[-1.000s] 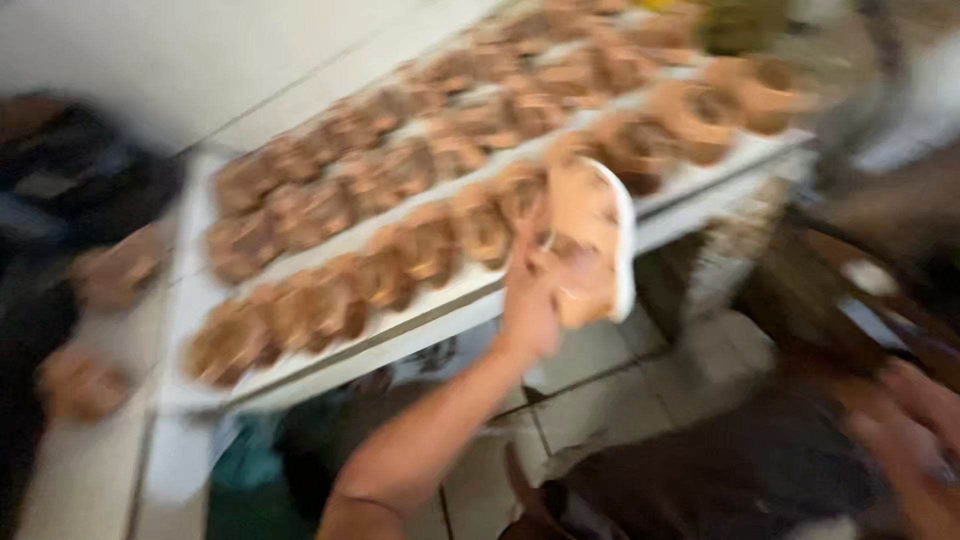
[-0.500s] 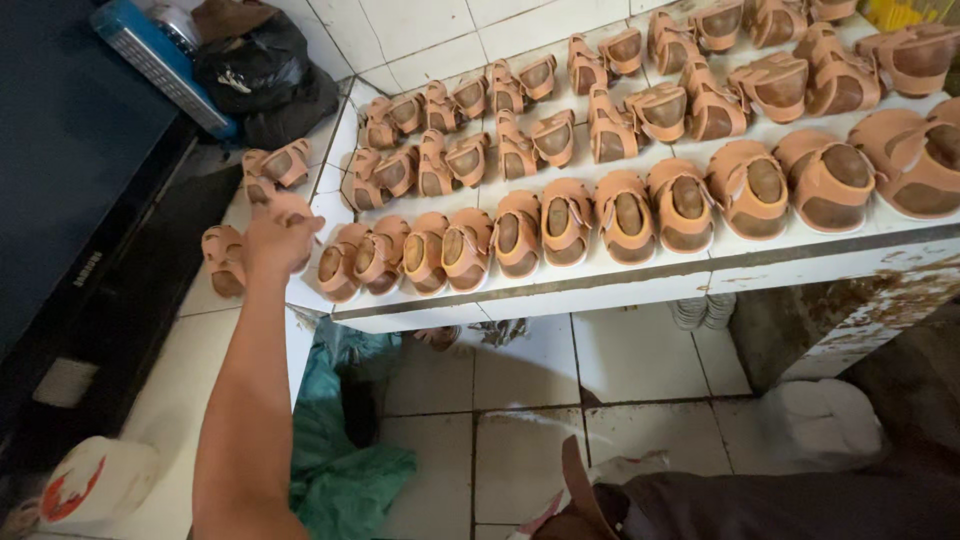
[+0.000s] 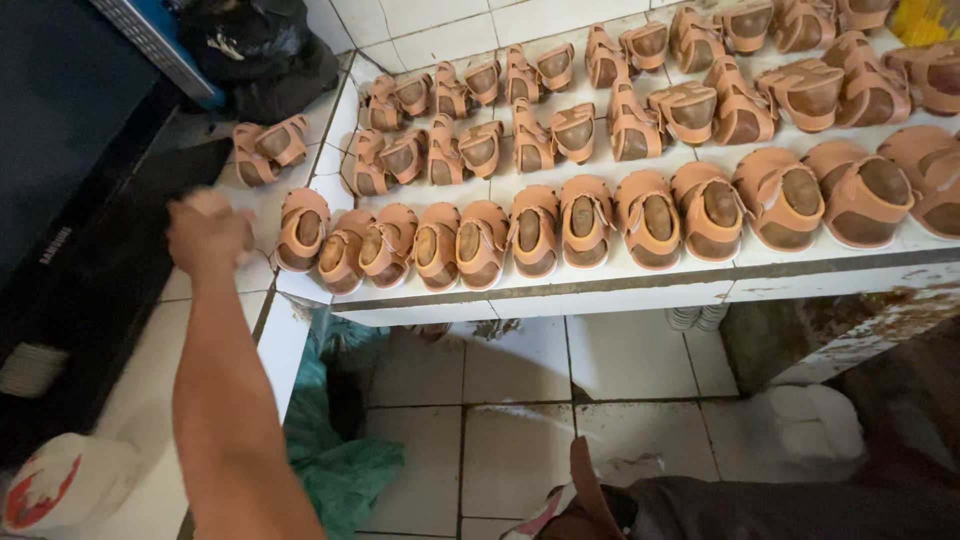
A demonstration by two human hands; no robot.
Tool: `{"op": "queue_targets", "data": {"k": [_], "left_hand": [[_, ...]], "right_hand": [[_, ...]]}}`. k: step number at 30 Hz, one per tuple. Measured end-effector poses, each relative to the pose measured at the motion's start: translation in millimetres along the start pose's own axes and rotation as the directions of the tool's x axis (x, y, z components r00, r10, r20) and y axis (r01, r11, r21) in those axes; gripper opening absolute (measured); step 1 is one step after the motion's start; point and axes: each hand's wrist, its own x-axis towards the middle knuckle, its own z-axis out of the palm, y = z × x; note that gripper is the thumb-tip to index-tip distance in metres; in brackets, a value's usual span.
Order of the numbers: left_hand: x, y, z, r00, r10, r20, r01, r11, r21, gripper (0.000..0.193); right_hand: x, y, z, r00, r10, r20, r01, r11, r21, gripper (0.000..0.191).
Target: The person attaches white insoles to brown slipper uppers using heat from a gas stove and a knife to trim excess material. The person repeatedly heats the insole and slipper, presses them together, and trims the edges.
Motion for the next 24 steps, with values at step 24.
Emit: {"op": "queue_targets", "data": {"k": [24], "left_hand": [[-575.0, 223.5, 174.3, -0.379, 0.843, 0.381, -0.073, 0.383, -0.921, 0.029]], "right_hand": [[-55.9, 155.3, -23.5, 0.933, 0.338, 0.125, 0.117, -0.613, 0.782, 0.062]]}}
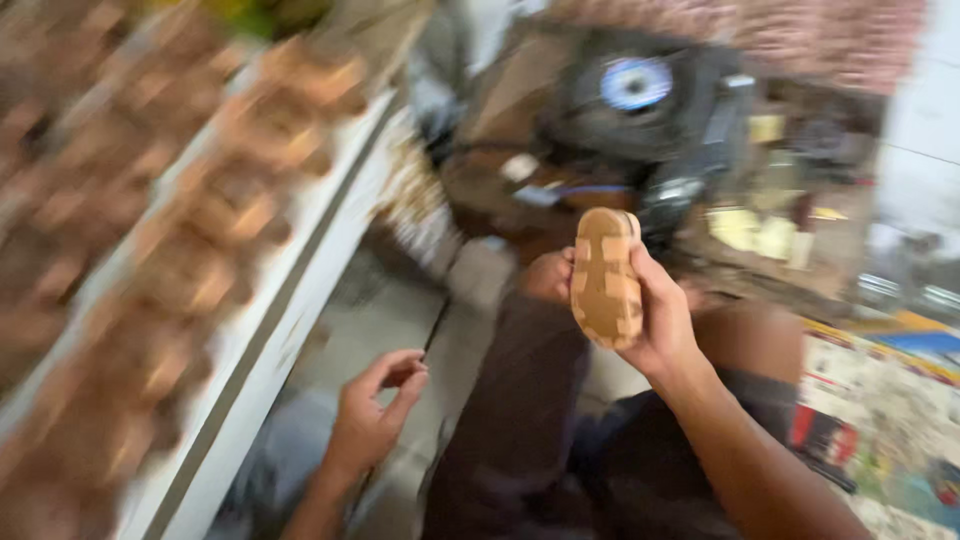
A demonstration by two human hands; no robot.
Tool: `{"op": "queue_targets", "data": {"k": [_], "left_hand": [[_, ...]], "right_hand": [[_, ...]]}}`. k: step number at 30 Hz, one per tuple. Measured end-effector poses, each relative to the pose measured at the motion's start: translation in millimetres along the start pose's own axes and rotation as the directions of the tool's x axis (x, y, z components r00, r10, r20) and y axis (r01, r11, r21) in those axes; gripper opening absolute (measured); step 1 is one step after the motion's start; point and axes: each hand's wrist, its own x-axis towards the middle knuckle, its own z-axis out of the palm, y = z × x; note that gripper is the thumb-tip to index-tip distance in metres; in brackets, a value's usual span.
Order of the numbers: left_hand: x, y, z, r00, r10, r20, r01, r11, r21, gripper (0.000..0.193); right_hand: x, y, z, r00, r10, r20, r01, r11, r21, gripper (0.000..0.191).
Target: The person attaches white insoles to brown slipper uppers using heat from a gas stove and a knife to trim excess material. The person repeatedly heats the insole and slipper, presses them together, and trims the edges.
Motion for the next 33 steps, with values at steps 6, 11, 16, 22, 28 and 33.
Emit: {"op": "queue_targets", "data": {"k": [6, 11, 16, 22, 28, 33], "left_hand": [[213.8, -78.1, 138.6, 0.811, -0.308, 0.498, -0.054, 0.807, 0.588, 0.043], [329.3, -131.0, 213.9, 0.662, -0.534, 0.526, -0.362, 0.386, 0.848, 0.06], [375.0, -148.7, 250.6, 0.624, -0.669, 0.403, -0.374, 0.198, 0.906, 0.056], [380.5, -194.6, 236.5, 0.63, -0.71, 0.315, -0.279, 0.172, 0.945, 0.05], [318.9, -232.5, 254.2, 0.664, -0.705, 0.249, -0.15, 0.201, 0.968, 0.045], [292.6, -259.5, 227.8, 0.735, -0.652, 0.184, 0.034, 0.307, 0.951, 0.042]], "right_hand": [[24.7, -103.6, -64.5, 0.945, -0.246, -0.216, 0.266, 0.961, 0.069, 0.056], [40.4, -134.8, -117.2, 0.85, -0.382, -0.362, 0.473, 0.856, 0.208, 0.057], [31.4, -159.9, -151.7, 0.806, -0.46, -0.372, 0.586, 0.703, 0.402, 0.061], [24.0, -159.6, -160.9, 0.763, -0.455, -0.46, 0.633, 0.671, 0.386, 0.065], [16.1, -158.6, -159.0, 0.75, -0.48, -0.455, 0.655, 0.635, 0.411, 0.065], [14.2, -156.3, -155.9, 0.757, -0.489, -0.433, 0.651, 0.625, 0.431, 0.064]]}}
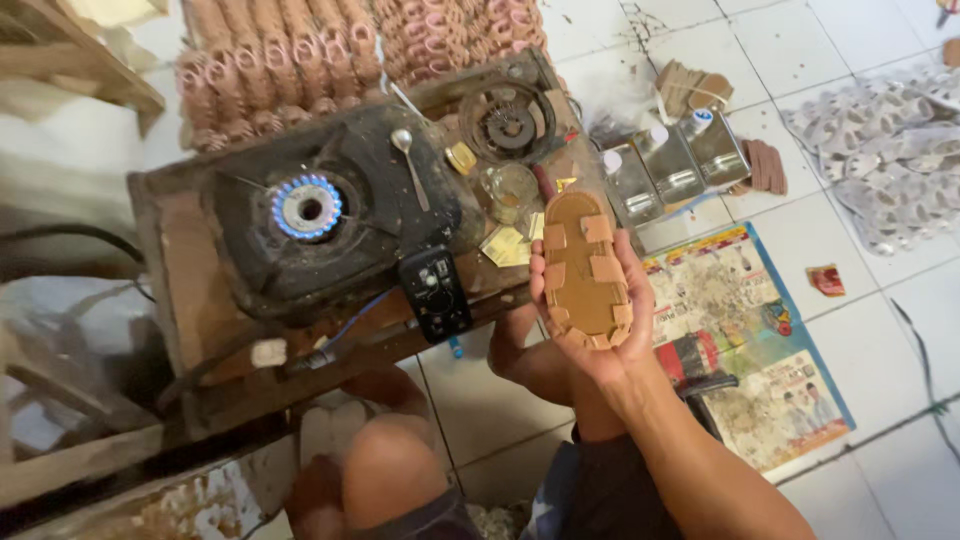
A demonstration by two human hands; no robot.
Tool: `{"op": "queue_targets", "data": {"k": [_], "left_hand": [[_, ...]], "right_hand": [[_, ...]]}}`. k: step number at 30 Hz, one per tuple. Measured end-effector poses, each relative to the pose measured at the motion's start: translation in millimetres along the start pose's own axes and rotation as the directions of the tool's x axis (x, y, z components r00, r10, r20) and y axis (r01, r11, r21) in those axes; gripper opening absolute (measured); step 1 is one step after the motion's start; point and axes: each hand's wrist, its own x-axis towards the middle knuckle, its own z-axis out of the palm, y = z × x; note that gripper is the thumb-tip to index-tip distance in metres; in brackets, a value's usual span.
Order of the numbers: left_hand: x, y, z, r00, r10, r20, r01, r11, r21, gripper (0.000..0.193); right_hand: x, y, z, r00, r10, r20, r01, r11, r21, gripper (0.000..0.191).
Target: The person attaches white insoles to brown slipper uppers using heat from a gas stove and a knife to trim excess material. The person repeatedly heats the insole and slipper, presses them together, and trims the edges.
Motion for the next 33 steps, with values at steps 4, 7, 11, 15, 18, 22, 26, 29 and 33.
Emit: {"op": "queue_targets", "data": {"k": [4, 7, 11, 15, 18, 22, 26, 29, 33], "left_hand": [[-40.7, -26.3, 21.4, 0.987, -0.023, -0.16, -0.061, 0.864, -0.5, 0.039], [-93.6, -36.0, 26.7, 0.971, -0.092, -0.222, -0.188, 0.288, -0.939, 0.038], [-124.4, -33.2, -37.6, 0.972, -0.027, -0.231, -0.227, -0.328, -0.917, 0.04], [-121.6, 26.9, -168.7, 0.789, 0.254, -0.56, -0.432, -0.42, -0.798, 0.041], [-111.8, 106.0, -265.3, 0.584, 0.235, -0.777, -0.807, 0.267, -0.527, 0.077], [-86.1, 199.2, -339.6, 0.194, 0.213, -0.957, -0.826, 0.563, -0.042, 0.07], [-65.9, 229.5, -358.5, 0.144, 0.178, -0.974, -0.867, 0.496, -0.038, 0.07], [-72.1, 224.0, -366.6, 0.189, 0.22, -0.957, -0.893, 0.444, -0.074, 0.086], [-110.0, 211.3, -381.0, 0.446, 0.074, -0.892, -0.89, -0.062, -0.451, 0.098]], "right_hand": [[-6.7, 1.5, 6.3, 0.999, -0.026, 0.035, 0.027, 0.999, -0.036, 0.063], [-13.1, 3.8, 8.8, 0.999, -0.023, 0.024, 0.024, 0.997, -0.079, 0.062], [-17.7, 5.0, 4.6, 0.998, -0.009, 0.069, 0.012, 0.999, -0.044, 0.058], [-21.4, 1.3, -0.9, 0.997, -0.011, 0.072, 0.023, 0.985, -0.169, 0.057], [-25.1, 1.7, -2.1, 0.996, -0.055, 0.07, 0.069, 0.972, -0.223, 0.055], [-26.8, 4.1, -1.7, 0.994, -0.095, 0.057, 0.107, 0.964, -0.244, 0.054], [-22.7, -1.2, -4.0, 0.991, -0.115, 0.065, 0.127, 0.966, -0.227, 0.052], [-19.7, -8.1, -6.2, 0.989, -0.145, 0.041, 0.15, 0.97, -0.191, 0.049], [-19.5, -8.3, -4.1, 0.993, -0.112, 0.03, 0.116, 0.971, -0.208, 0.048]]}}
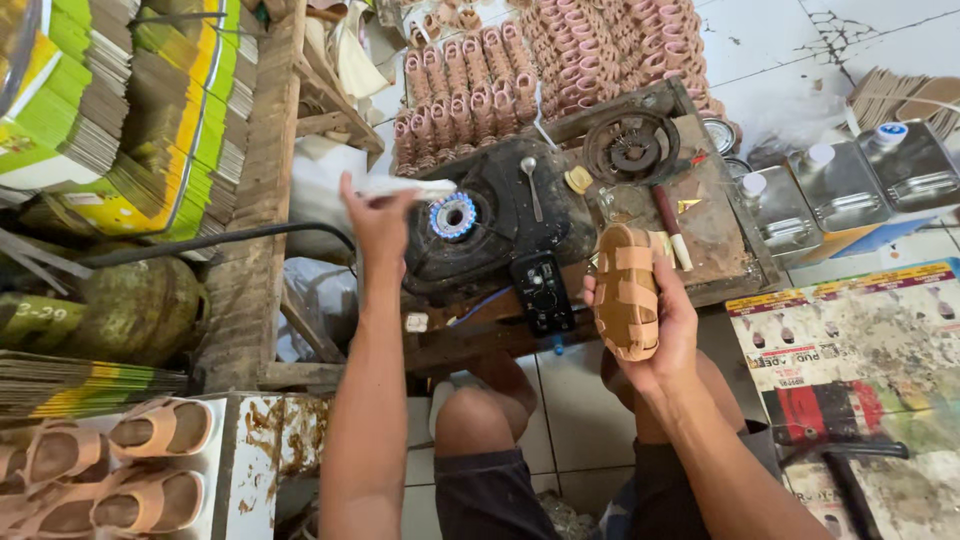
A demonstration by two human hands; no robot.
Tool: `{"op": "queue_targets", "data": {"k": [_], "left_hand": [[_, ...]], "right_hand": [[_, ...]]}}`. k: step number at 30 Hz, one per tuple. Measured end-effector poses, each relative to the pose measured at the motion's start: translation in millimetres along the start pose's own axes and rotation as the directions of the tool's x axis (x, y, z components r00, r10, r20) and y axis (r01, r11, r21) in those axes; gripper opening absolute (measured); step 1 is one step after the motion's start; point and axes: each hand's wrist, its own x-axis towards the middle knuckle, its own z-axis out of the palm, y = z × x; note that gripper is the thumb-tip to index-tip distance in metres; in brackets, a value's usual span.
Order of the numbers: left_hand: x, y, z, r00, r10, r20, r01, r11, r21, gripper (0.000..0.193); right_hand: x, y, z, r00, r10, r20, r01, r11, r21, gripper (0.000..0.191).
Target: The person attaches white insoles to brown slipper uppers using heat from a gas stove and a knife to trim excess material. The person repeatedly heats the insole and slipper, presses them together, and trims the edges.
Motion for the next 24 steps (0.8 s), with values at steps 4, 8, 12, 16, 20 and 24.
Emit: {"op": "queue_targets", "data": {"k": [4, 8, 12, 16, 20, 24], "left_hand": [[-14.7, 15.4, -1.5, 0.904, -0.419, -0.087, 0.341, 0.828, -0.445, 0.06], [-8.9, -9.3, -13.2, 0.885, -0.461, 0.067, 0.449, 0.805, -0.388, 0.053], [4.4, -42.3, -20.3, 0.988, 0.119, 0.101, -0.152, 0.888, 0.433, 0.074], [-1.1, -58.9, -14.0, 0.962, 0.23, 0.144, -0.272, 0.817, 0.508, 0.067], [-7.9, -51.2, -17.7, 0.989, 0.111, 0.098, -0.143, 0.889, 0.436, 0.078], [-4.8, -18.6, -29.7, 0.998, 0.031, 0.062, -0.042, 0.981, 0.187, 0.095]], "right_hand": [[-1.2, 3.8, 8.9, 0.999, 0.042, 0.011, -0.042, 0.999, -0.023, 0.045], [-5.4, 7.5, 11.9, 0.999, 0.028, 0.014, -0.028, 1.0, -0.008, 0.045], [-3.0, 11.0, 7.2, 0.996, 0.069, 0.055, -0.071, 0.997, 0.036, 0.054], [5.1, 11.8, 0.3, 0.997, 0.077, 0.0, -0.077, 0.997, 0.019, 0.046], [10.2, 13.2, -5.0, 0.995, 0.1, -0.029, -0.101, 0.994, -0.032, 0.045], [12.4, 20.6, -5.1, 0.988, 0.087, -0.125, -0.097, 0.993, -0.073, 0.041]]}}
